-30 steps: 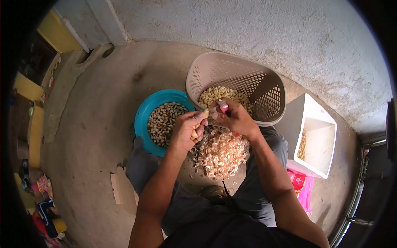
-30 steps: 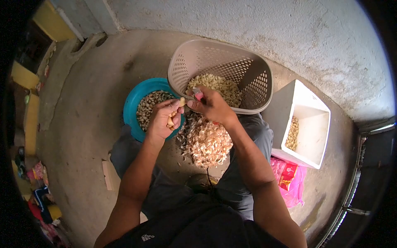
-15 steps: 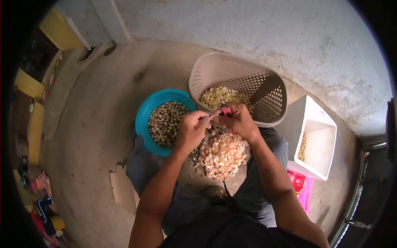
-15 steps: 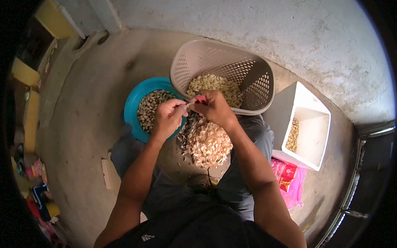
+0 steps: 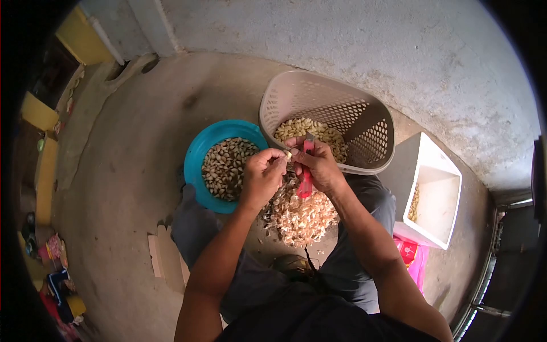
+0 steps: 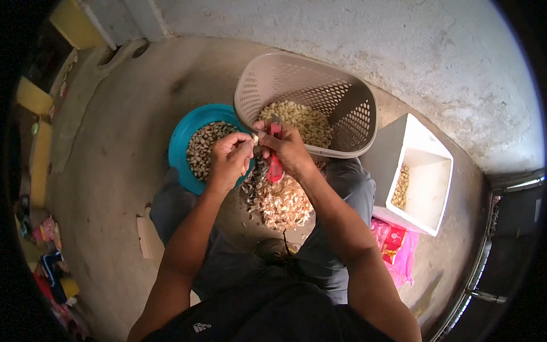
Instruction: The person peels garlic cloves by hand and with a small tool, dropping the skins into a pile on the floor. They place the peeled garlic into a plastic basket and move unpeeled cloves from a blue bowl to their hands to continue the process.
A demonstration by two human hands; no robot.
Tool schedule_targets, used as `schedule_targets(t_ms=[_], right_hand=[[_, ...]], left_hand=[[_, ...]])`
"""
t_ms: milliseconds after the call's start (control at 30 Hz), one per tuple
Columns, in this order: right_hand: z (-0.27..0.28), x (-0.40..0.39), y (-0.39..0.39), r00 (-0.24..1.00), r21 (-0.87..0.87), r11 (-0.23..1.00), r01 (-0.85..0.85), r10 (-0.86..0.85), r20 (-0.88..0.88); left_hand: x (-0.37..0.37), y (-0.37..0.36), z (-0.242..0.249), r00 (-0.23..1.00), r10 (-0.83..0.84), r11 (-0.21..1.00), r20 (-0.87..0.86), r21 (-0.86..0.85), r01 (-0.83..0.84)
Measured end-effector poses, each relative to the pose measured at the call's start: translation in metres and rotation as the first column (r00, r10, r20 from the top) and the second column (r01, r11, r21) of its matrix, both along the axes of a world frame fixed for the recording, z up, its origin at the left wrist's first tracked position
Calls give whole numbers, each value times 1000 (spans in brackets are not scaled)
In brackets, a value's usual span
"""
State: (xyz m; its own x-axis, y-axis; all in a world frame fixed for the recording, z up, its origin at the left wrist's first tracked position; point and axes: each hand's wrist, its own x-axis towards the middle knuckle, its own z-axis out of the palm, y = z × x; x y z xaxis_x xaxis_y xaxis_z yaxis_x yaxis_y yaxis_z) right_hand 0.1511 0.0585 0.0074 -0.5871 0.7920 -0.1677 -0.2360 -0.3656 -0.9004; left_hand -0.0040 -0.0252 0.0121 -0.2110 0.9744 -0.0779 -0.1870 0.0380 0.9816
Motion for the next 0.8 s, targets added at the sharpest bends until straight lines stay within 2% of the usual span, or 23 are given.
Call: schedule_targets(t_ms=[167, 267, 367, 467, 500, 533, 600, 633, 667, 733, 767, 800], right_hand=[[6, 4, 1, 974, 268, 954, -132, 75, 215], [-1, 7, 5, 974, 173, 975, -136, 100, 202], [2, 12, 14, 997, -76, 997, -35, 41, 70], [1, 17, 23, 1000, -129, 992, 11, -11, 7], [4, 18, 23, 1000, -158, 987, 22, -21, 10], [7, 21, 26, 1000, -132, 991, 12, -9, 28], [10, 27, 28, 998, -92, 996, -16, 22, 61], [14, 33, 33, 989, 36, 999, -39, 33, 147], [13, 35, 36, 970, 201, 977, 72, -116, 215], [6, 37, 45, 867, 524, 819, 233, -419, 269], [-12, 43, 57, 808, 620, 761, 193, -482, 339], [-12, 41, 51, 836, 613, 781, 121, -413, 361]], left_hand=[[-5, 3, -24, 949, 25, 981, -316, 192, 38], [6, -1, -7, 990, 18, 986, -137, 164, 5], [0, -2, -5, 995, -11, 998, -98, 59, 16], [-3, -3, 4, 993, -18, 1000, -120, -14, 16], [-2, -1, -1, 974, -10, 993, -227, 109, 35], [-1, -1, -6, 966, -21, 994, -258, 99, 48], [0, -3, -6, 866, -95, 987, -491, 65, 145], [5, -6, 5, 833, -72, 991, -548, 54, 121], [7, -7, 2, 853, -82, 991, -515, 49, 124], [8, -3, -10, 888, -100, 991, -448, 37, 131], [9, -1, -20, 928, -108, 990, -356, 49, 134], [9, 1, -18, 969, -100, 995, -226, -19, 98]])
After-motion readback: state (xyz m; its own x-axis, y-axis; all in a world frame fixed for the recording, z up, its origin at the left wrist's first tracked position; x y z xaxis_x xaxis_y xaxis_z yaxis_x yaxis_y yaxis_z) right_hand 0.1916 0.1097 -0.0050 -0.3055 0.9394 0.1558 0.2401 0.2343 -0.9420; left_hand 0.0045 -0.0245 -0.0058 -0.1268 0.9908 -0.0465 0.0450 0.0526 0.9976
